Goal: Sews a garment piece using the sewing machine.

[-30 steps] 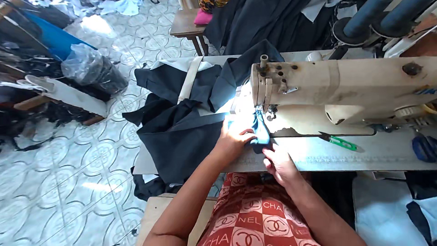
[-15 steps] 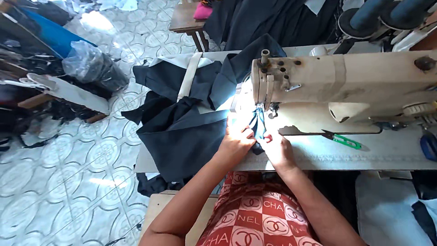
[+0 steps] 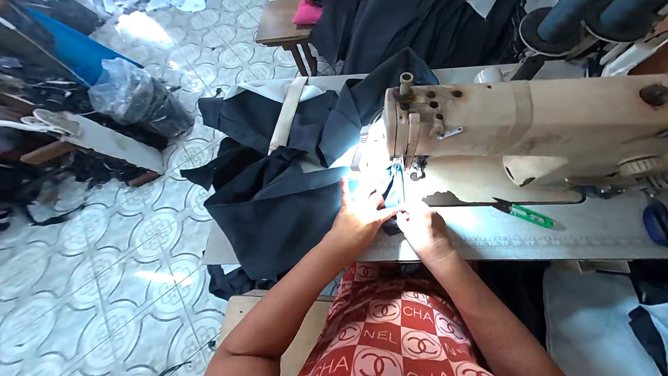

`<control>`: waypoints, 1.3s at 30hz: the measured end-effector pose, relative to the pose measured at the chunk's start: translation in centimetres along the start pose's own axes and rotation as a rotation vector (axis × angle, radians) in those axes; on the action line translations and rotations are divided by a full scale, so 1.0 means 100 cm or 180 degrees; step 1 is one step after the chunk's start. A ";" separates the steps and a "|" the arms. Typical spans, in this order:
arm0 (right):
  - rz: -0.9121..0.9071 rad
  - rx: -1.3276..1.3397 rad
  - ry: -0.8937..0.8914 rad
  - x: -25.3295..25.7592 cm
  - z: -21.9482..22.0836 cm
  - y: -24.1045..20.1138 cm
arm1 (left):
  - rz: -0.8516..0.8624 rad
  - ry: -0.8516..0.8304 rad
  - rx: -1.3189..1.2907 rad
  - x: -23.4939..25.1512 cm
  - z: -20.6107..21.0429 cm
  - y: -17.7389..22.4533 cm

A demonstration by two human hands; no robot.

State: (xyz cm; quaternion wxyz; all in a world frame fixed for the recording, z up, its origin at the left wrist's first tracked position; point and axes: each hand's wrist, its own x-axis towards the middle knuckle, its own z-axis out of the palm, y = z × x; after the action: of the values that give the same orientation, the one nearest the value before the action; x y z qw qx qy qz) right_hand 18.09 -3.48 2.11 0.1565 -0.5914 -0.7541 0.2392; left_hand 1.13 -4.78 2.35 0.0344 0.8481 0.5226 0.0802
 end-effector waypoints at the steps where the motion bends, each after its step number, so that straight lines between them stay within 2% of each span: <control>1: -0.0035 -0.0003 -0.0007 -0.001 0.000 0.001 | -0.0010 -0.0024 0.0007 0.000 0.000 0.000; 6: -0.0580 -0.0143 0.0386 -0.006 0.009 0.010 | -0.0021 0.0023 -0.0104 0.001 0.000 -0.002; 11: -0.0793 -0.0412 0.0607 -0.010 0.018 0.012 | 0.0033 0.0104 -0.0090 0.000 0.001 -0.004; 17: -0.0740 -0.0280 0.0851 0.004 0.022 0.012 | -0.0055 0.0000 -0.0102 0.011 -0.003 -0.012; 23: -0.0387 -0.0331 0.0637 0.032 0.020 0.005 | -0.0111 0.0181 -0.0042 0.034 0.000 -0.027; 29: -0.0489 -0.0305 0.0600 0.039 0.022 0.016 | -0.0169 0.0384 0.0043 0.030 0.014 -0.032; 31: -0.0054 -0.0280 0.0398 0.030 0.020 0.019 | -0.0520 0.0486 0.0240 0.011 0.016 -0.027; 33: 0.0406 -0.0281 0.0256 0.019 0.018 0.013 | -0.1192 0.0251 0.0307 -0.016 0.003 -0.021; 36: 0.0209 -0.0287 0.0393 0.016 0.022 0.013 | -0.1952 0.0252 0.0390 -0.065 -0.011 -0.028; 39: 0.0047 0.0396 0.0362 0.027 0.009 0.008 | -0.2038 0.0402 0.0230 -0.104 -0.023 -0.041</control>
State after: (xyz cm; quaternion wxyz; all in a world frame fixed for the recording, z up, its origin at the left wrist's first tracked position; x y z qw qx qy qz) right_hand 17.57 -0.94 0.79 0.2337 -0.5986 -0.7233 0.2527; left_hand -7.45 -12.23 2.94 -0.0048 0.6347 0.7664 0.0991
